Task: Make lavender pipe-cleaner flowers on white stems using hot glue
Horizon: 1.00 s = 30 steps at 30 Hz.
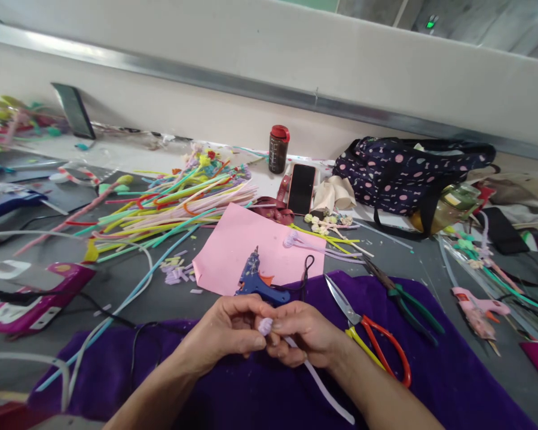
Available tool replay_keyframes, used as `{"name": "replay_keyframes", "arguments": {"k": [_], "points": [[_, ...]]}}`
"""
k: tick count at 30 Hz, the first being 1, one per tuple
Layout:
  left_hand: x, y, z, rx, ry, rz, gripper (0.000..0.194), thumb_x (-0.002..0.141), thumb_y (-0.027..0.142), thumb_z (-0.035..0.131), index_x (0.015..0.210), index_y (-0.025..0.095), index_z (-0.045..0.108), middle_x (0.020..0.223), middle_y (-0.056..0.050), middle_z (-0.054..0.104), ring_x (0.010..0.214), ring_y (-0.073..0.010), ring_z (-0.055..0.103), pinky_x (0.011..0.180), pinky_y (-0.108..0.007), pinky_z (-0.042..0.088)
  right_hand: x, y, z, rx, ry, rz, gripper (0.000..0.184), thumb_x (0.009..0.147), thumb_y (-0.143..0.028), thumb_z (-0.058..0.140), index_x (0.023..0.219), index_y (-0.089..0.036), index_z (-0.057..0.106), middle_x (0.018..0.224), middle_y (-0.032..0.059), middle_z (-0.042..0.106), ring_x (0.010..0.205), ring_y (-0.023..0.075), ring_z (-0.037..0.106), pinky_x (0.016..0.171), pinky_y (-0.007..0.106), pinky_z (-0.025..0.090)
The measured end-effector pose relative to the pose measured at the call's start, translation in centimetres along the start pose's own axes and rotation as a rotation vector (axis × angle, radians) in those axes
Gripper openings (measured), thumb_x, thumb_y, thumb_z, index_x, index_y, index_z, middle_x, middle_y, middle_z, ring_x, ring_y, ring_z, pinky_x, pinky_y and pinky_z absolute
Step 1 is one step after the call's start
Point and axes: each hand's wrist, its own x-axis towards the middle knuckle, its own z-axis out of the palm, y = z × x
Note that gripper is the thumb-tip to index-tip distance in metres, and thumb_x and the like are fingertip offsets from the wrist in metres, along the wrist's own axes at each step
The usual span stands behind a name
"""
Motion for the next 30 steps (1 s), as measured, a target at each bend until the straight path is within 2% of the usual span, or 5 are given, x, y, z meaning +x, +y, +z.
{"name": "replay_keyframes", "arguments": {"k": [7,20,23,27,30], "points": [[-0.1,0.1,0.0,0.007,-0.001,-0.015,0.025,0.058,0.022,0.078,0.077,0.012,0.066,0.063,-0.002,0.063,0.049,-0.0056,0.050,0.044,-0.015,0.038,0.0,-0.2,0.3,0.011,-0.037,0.050,0.022,0.077,-0.027,0.061,0.064,-0.011,0.053,0.047,-0.0008,0.050,0.029,0.0014,0.030,0.027,0.013,0.017],[-0.1,0.2,0.2,0.050,0.019,0.019,0.020,0.060,0.023,0.076,0.072,0.012,0.064,0.060,-0.001,0.062,0.047,-0.0050,0.047,0.044,-0.016,0.039,0.0,0.0,0.3,-0.010,-0.010,0.035,0.020,0.075,-0.026,0.061,0.064,-0.012,0.052,0.047,-0.0018,0.050,0.029,0.0011,0.029,0.027,0.013,0.017],[-0.1,0.3,0.3,0.026,0.035,0.029,0.029,0.057,0.021,0.077,0.082,0.013,0.065,0.061,0.000,0.061,0.048,-0.0055,0.047,0.045,-0.016,0.037,0.1,-0.1,0.3,-0.025,0.001,0.012,0.021,0.076,-0.027,0.060,0.063,-0.012,0.052,0.046,-0.0021,0.049,0.029,0.0016,0.028,0.027,0.014,0.016],[-0.2,0.3,0.3,-0.005,0.033,0.107,0.056,0.052,0.011,0.079,0.104,0.016,0.061,0.067,0.002,0.058,0.056,-0.0065,0.050,0.051,-0.018,0.039,0.1,-0.4,0.6,-0.065,0.086,-0.111,0.023,0.078,-0.030,0.059,0.065,-0.013,0.053,0.047,-0.0043,0.047,0.030,0.0021,0.028,0.030,0.016,0.016],[-0.1,0.4,0.3,-0.001,0.084,0.147,0.045,0.056,0.013,0.076,0.099,0.016,0.063,0.067,0.002,0.057,0.057,-0.0072,0.050,0.052,-0.018,0.039,0.0,-0.5,1.2,-0.245,0.261,-0.317,0.024,0.080,-0.034,0.058,0.067,-0.014,0.053,0.051,-0.0045,0.047,0.037,0.0037,0.032,0.036,0.017,0.020]]}}
